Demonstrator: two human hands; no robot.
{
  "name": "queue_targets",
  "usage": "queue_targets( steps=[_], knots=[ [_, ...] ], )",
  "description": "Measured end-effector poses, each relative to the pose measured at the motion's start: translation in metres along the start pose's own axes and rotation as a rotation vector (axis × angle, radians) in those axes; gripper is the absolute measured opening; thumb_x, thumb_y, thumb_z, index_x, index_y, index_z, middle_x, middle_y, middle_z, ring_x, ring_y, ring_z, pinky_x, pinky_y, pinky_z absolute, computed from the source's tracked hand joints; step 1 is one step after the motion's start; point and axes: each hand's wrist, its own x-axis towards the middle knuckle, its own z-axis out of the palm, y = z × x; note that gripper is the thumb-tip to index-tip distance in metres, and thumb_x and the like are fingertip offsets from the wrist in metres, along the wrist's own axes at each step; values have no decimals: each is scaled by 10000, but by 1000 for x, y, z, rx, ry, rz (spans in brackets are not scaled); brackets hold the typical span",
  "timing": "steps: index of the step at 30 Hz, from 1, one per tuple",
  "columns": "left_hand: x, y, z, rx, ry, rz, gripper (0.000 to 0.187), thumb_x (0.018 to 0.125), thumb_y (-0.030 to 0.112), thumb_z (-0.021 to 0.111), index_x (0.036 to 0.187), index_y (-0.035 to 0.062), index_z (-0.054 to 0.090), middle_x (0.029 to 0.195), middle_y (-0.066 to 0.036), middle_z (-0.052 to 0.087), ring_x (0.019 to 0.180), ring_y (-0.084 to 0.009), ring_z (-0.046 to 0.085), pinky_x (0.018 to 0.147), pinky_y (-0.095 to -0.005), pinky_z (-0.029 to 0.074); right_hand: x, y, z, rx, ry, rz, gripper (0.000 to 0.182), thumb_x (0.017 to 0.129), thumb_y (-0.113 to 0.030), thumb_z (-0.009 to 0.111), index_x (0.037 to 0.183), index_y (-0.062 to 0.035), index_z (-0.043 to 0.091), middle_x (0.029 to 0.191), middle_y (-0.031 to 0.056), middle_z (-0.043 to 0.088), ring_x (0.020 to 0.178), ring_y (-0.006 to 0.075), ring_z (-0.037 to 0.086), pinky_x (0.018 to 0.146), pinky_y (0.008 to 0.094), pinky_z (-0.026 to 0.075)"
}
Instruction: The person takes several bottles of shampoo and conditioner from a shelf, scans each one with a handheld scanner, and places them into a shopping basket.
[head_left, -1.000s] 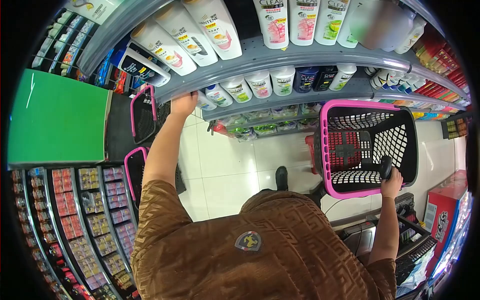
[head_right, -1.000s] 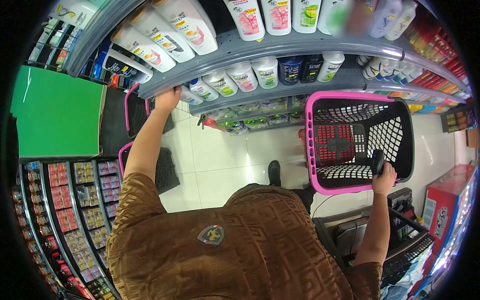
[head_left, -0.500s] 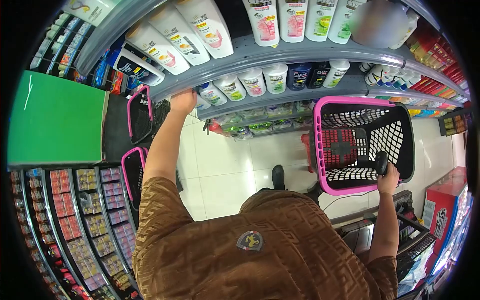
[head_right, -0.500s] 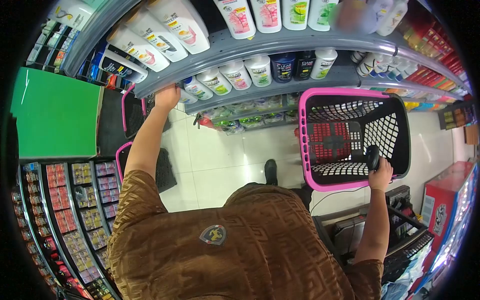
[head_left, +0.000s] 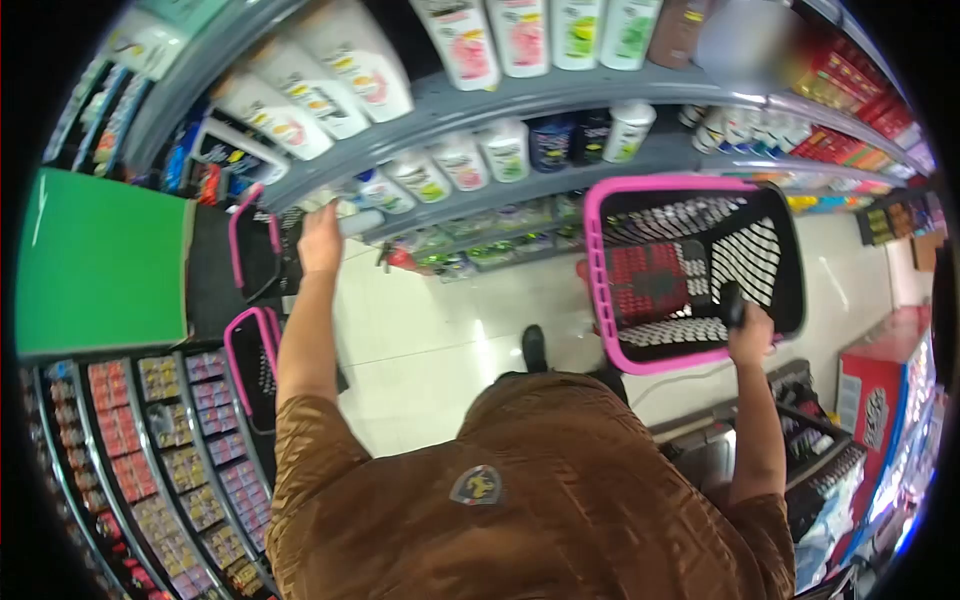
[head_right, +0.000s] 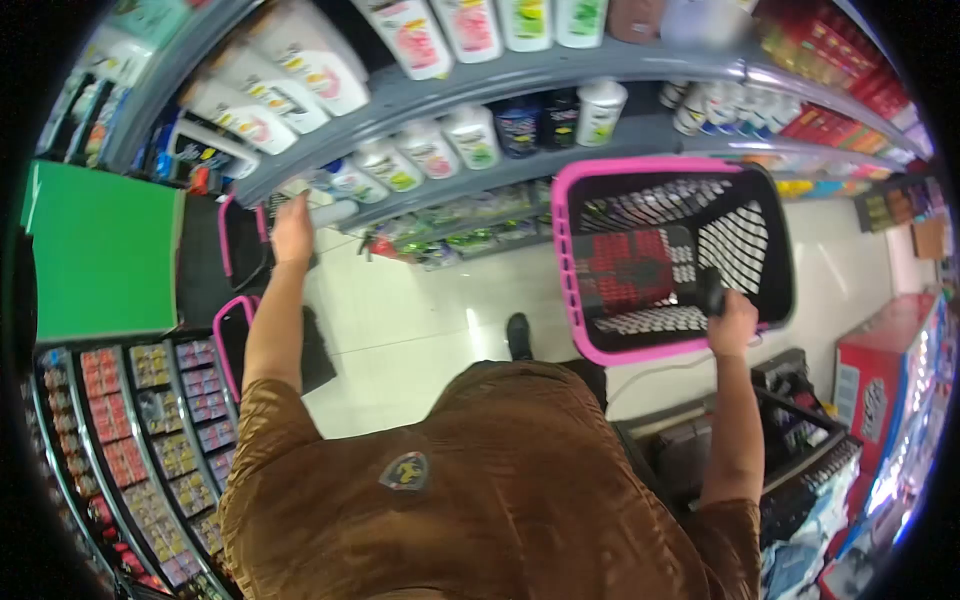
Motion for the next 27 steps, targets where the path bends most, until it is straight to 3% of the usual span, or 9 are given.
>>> queue_targets(
  steps=[1,3,6,9,13,19,21,23,27],
  knots=[
    [-8,-2,0,36,-26,11,306,954,91,550,1239,153,644,1070,-71,680,1020,-300,645,839,-450,575,-3,1,1,-2,24,-22,379,624,-53,657,1002,-55,623,900,155,642,945,397,620,835,513,455],
    [-20,3,-10,-36,92,15,294,952,80,565,1220,143,666,1041,-76,680,1006,-305,644,836,-449,557,4,-5,-6,-60,-134,20,375,645,-87,671,1018,-67,649,929,152,687,963,377,643,844,505,473],
    [-22,29,-53,-114,132,0,285,933,32,597,1190,123,680,965,-99,663,933,-312,645,792,-442,541,28,-3,2,-272,-560,110,256,784,-168,698,1028,-93,672,964,187,736,946,386,707,879,494,511],
    [-36,63,-93,-164,201,9,262,932,16,611,1164,114,683,909,-98,654,854,-317,652,748,-412,542,52,17,30,-420,-780,52,261,833,-183,688,1076,-97,732,1043,174,752,1030,351,724,897,473,556],
    [-50,130,-156,-407,127,-155,187,966,14,604,1115,82,693,885,-127,661,785,-330,662,712,-393,531,81,43,48,-459,-1032,133,351,882,-147,663,1223,-108,737,1247,152,725,1191,294,690,950,433,567],
    [-52,233,-222,-607,111,-332,182,980,17,578,1114,47,698,822,-118,661,694,-224,650,656,-330,519,91,93,83,-538,-1114,64,367,873,-192,697,1229,-110,734,1293,112,712,1189,289,689,964,432,562],
    [-45,268,-236,-634,146,-315,179,982,33,576,1106,44,705,823,-124,685,683,-234,663,654,-335,524,98,102,92,-539,-1280,23,363,847,-167,714,1200,-89,743,1247,125,729,1170,292,697,955,436,560],
    [-38,300,-242,-685,141,-317,185,1001,56,577,1125,42,714,770,-44,644,628,-91,546,597,-254,457,107,101,88,-565,-1299,36,344,808,-131,789,1146,-75,768,1186,157,744,1165,319,690,947,464,547],
    [-23,349,-245,-734,131,-310,181,985,62,588,1114,41,714,774,-104,691,632,-176,616,627,-312,499,128,92,81,-678,-1313,10,451,749,-175,871,1172,-70,756,1252,164,719,1181,327,679,961,472,547]
  ],
)
